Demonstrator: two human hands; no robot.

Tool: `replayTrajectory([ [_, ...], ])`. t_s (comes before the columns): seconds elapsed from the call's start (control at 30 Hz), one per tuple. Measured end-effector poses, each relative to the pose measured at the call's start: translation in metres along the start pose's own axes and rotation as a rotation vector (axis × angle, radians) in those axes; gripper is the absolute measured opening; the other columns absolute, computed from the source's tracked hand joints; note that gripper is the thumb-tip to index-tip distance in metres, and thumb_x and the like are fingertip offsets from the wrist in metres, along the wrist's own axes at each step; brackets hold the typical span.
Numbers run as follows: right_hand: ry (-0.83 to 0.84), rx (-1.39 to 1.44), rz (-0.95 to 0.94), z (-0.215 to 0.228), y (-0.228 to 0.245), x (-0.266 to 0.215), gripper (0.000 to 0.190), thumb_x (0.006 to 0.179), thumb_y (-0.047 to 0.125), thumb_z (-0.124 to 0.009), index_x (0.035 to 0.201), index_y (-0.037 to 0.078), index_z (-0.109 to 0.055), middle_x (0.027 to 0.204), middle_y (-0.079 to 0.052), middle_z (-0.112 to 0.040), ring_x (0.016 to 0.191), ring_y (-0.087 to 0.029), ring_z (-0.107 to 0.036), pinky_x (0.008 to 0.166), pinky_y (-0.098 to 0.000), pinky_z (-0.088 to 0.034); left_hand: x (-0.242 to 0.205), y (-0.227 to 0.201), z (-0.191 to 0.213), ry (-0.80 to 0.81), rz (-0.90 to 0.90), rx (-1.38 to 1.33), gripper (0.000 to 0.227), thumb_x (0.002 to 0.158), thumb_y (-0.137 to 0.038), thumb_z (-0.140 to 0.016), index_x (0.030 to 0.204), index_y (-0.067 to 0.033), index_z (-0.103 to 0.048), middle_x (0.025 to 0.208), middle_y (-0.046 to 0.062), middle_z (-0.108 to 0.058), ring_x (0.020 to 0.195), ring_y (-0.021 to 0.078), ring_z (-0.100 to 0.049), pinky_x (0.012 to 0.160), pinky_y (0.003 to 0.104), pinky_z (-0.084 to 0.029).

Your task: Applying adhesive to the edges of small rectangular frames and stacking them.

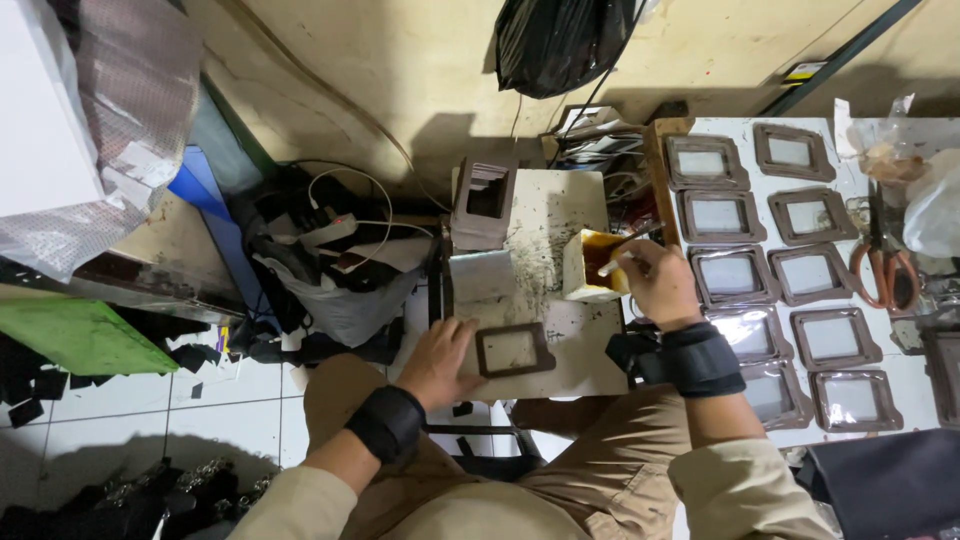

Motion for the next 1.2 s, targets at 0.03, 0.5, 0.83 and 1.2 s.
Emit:
replayTrajectory([
  [0.03,0.002,0.000,0.003,0.014,0.010,-0.001,0.016,0.089,0.024,-0.077,0.105,0.027,-0.076,0.086,-0.004,-0.077,0.096,-0.030,-0.069,0.086,-0.0439,-0.057,0.002,0.000,0.003,-0.002,0.003,-0.001,0.092,0.076,-0.048,-0.081,0.145,-0.0057,-0.038,0.116,0.015,-0.049,0.109,0.0406,-0.053,0.089,0.052,-0.049],
  [0.5,0.268,0.564,-0.046,-0.012,0.150,-0.072,0.023,0.090,-0.003,-0.070,0.108,0.007,-0.080,0.090,-0.018,-0.077,0.078,-0.034,-0.073,0.074,-0.0405,-0.057,0.011,0.011,0.011,-0.001,0.038,-0.166,0.066,0.092,-0.033,-0.069,0.144,0.0014,-0.049,0.122,0.019,-0.052,0.119,0.0392,-0.049,0.107,0.046,-0.044],
  [0.83,0.227,0.423,-0.094,-0.091,0.144,-0.074,0.017,0.086,0.012,-0.080,0.102,0.016,-0.078,0.087,-0.013,-0.077,0.086,-0.034,-0.075,0.070,-0.0447,-0.057,0.013,0.009,0.019,-0.100,0.026,-0.182,0.067,0.081,-0.025,-0.077,0.139,-0.0009,-0.055,0.113,0.020,-0.055,0.111,0.0417,-0.054,0.099,0.047,-0.050],
  [1.2,0.275,0.354,-0.121,-0.111,0.143,-0.072,0.019,0.087,0.016,-0.080,0.105,0.019,-0.078,0.093,-0.013,-0.076,0.090,-0.034,-0.074,0.075,-0.0426,-0.060,0.016,0.005,0.022,-0.065,0.031,-0.171,0.064,0.087,-0.030,-0.072,0.141,-0.0006,-0.052,0.118,0.021,-0.054,0.113,0.0389,-0.053,0.100,0.044,-0.050],
])
Point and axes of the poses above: each hand's wrist, its own x-axis towards the middle knuckle, its own z-axis out of the back of the hand, y = z × x, the point moved 9 cm from there along x, towards the middle knuckle
